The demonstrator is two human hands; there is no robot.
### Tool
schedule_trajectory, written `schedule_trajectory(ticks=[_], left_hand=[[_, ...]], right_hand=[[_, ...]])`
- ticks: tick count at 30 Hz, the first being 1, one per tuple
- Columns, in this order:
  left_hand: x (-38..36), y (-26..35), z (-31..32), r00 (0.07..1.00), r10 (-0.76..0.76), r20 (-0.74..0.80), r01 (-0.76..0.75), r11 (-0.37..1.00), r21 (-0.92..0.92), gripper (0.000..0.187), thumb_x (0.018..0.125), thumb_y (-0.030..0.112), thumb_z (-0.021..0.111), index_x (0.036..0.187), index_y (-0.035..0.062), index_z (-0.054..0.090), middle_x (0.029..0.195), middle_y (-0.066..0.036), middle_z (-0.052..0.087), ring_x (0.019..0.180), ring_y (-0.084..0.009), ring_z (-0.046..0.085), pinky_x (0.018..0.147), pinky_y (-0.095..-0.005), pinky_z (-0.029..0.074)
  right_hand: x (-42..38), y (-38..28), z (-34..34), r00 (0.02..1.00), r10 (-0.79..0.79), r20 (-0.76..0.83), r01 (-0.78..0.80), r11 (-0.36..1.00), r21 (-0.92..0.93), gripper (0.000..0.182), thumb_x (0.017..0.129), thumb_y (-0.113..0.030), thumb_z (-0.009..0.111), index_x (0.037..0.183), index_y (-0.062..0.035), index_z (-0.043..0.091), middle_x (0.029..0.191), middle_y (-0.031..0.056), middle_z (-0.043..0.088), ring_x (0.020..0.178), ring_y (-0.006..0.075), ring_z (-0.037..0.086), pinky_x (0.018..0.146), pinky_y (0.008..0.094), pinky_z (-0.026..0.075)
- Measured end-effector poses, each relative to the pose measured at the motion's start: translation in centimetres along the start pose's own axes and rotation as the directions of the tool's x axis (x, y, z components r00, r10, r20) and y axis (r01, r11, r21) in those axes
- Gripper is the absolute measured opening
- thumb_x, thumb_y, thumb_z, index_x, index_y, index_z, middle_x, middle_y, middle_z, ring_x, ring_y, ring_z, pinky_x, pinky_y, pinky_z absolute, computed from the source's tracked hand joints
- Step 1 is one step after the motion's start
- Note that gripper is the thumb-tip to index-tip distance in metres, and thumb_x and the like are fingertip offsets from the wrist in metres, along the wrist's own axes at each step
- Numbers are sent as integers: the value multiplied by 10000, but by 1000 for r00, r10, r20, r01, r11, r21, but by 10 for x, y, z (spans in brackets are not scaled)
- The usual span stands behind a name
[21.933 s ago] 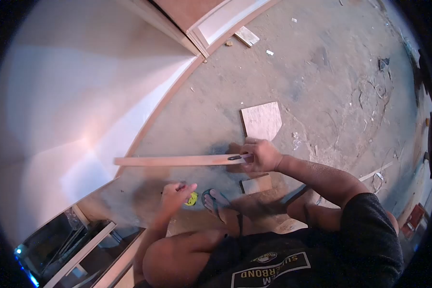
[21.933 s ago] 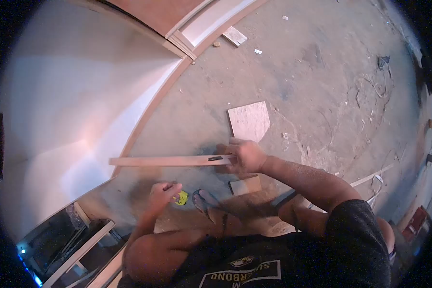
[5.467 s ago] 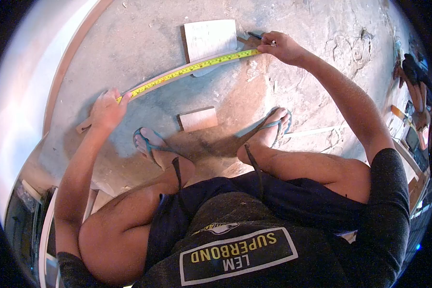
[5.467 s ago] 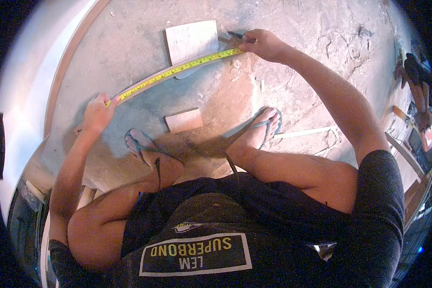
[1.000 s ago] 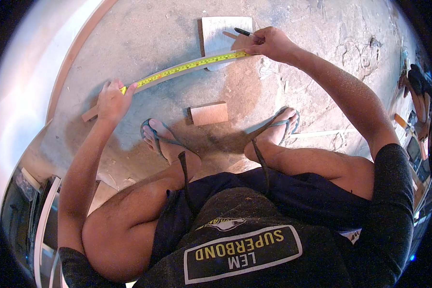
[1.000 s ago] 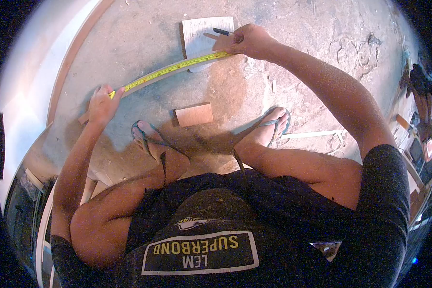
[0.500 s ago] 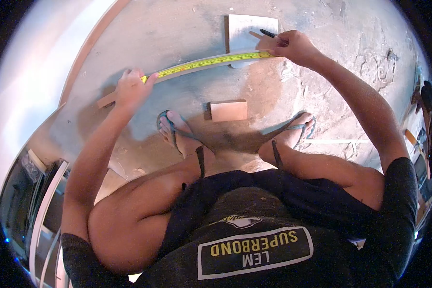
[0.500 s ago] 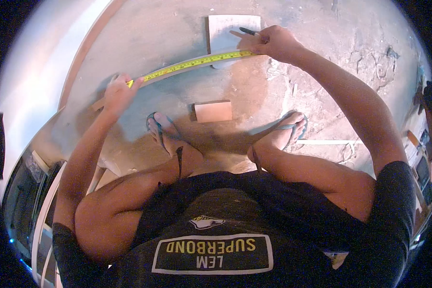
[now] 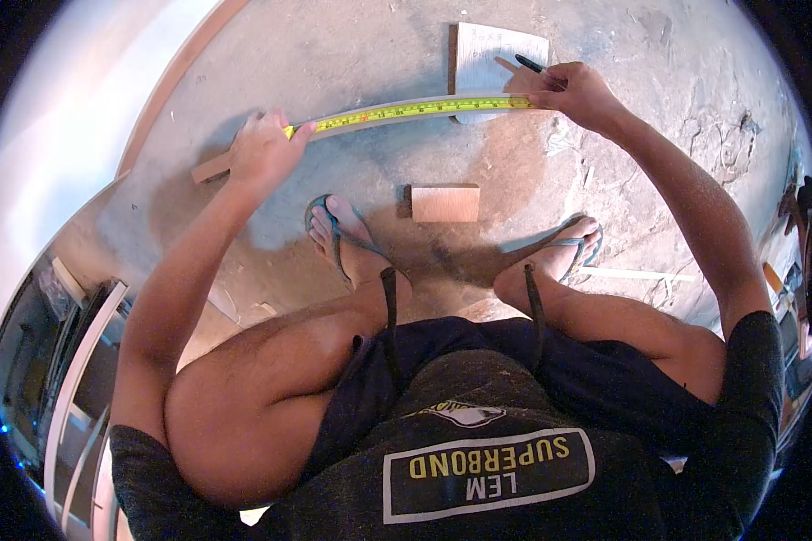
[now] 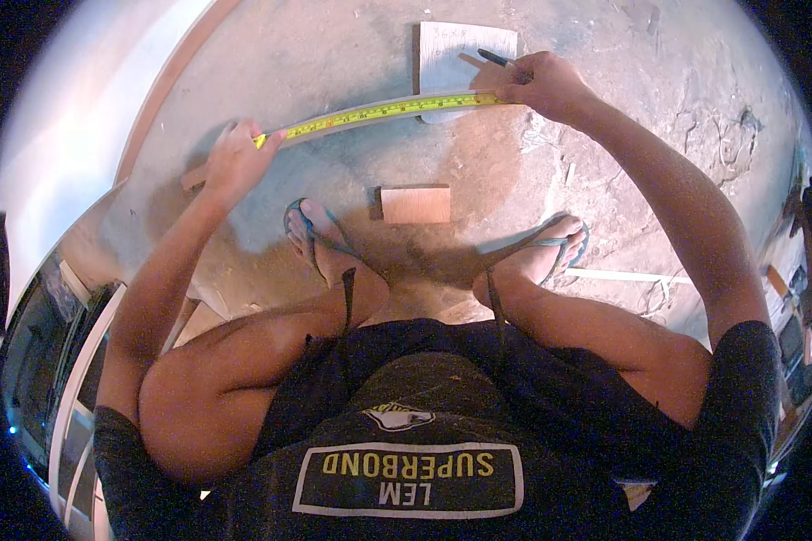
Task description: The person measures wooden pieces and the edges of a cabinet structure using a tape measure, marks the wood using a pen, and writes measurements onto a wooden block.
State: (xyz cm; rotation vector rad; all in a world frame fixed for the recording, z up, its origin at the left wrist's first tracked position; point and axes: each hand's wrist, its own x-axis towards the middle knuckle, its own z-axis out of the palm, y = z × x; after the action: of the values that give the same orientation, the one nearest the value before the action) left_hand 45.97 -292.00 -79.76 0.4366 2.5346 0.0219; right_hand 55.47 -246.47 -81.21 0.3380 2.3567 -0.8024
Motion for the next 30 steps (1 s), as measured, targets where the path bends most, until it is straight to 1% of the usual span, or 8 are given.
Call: schedule_trajectory(ticks=[6, 12, 16, 19, 21, 24, 27, 30], left_hand=[[1, 0, 1, 1000, 2, -6, -2, 1000, 24, 537, 930, 543, 688, 1031, 15, 682, 1026, -235, 668, 997, -425, 669, 877, -515, 533], [0, 4, -8, 999, -14, 37, 15, 1000, -19, 542, 924, 541, 689, 1037, 11, 695, 1035, -233, 684, 1011, -413, 676, 879, -509, 538], [1, 0, -5, 1000, 0, 24, 1, 999, -33, 558, 925, 555, 678, 1010, 3, 704, 1053, -235, 690, 1007, -410, 683, 880, -515, 545], [0, 1, -5, 1000, -14, 13, 14, 999, -30, 564, 927, 556, 674, 1008, -1, 708, 1052, -233, 693, 1008, -404, 688, 881, -521, 550], [0, 1, -3, 1000, -23, 8, 23, 1000, -17, 565, 928, 551, 674, 1020, -5, 709, 1049, -231, 695, 1014, -400, 690, 884, -524, 553], [1, -2, 2, 1000, -26, -9, 26, 999, -37, 554, 920, 559, 693, 999, 11, 667, 980, -232, 673, 981, -415, 662, 856, -515, 524], [5, -11, 15, 991, 94, -96, -100, 993, -58, 550, 931, 553, 683, 1012, 9, 663, 990, -233, 670, 978, -418, 660, 850, -514, 525], [1, -6, 3, 1000, -5, 7, 5, 999, -46, 497, 931, 511, 684, 1069, 33, 694, 1064, -223, 678, 1044, -425, 666, 892, -533, 536]], right_hand=[[2, 4, 0, 1000, -16, 21, 15, 1000, 25, 305, 875, -244, 834, 977, 30, 748, 851, 92, 739, 748, 132, 656, 685, 319, 532], [2, -3, -3, 999, -23, 41, 21, 999, 46, 334, 863, -259, 841, 1003, 31, 749, 852, 87, 736, 749, 130, 642, 697, 322, 521], [1, -3, -5, 999, 0, 50, -2, 999, 44, 347, 859, -252, 841, 1008, 45, 743, 849, 80, 726, 764, 135, 627, 712, 326, 513], [0, -2, -3, 999, -15, 33, 12, 995, 97, 344, 860, -252, 838, 993, 49, 737, 831, 66, 707, 766, 134, 610, 718, 324, 503], [-1, -4, -4, 999, -6, 36, 3, 998, 67, 329, 859, -249, 839, 956, 46, 729, 809, 52, 692, 763, 129, 600, 715, 321, 498], [0, -8, -6, 998, 33, 62, -37, 998, 54, 310, 857, -244, 841, 902, 36, 716, 777, 36, 672, 751, 126, 591, 703, 319, 491], [2, -4, -3, 998, 22, 53, -25, 998, 65, 294, 858, -245, 841, 871, 18, 710, 752, 37, 662, 727, 122, 585, 677, 327, 487], [-6, 1, -3, 999, -38, -12, 38, 999, 2, 283, 863, -252, 838, 869, 2, 712, 746, 54, 668, 705, 123, 586, 655, 338, 490]])
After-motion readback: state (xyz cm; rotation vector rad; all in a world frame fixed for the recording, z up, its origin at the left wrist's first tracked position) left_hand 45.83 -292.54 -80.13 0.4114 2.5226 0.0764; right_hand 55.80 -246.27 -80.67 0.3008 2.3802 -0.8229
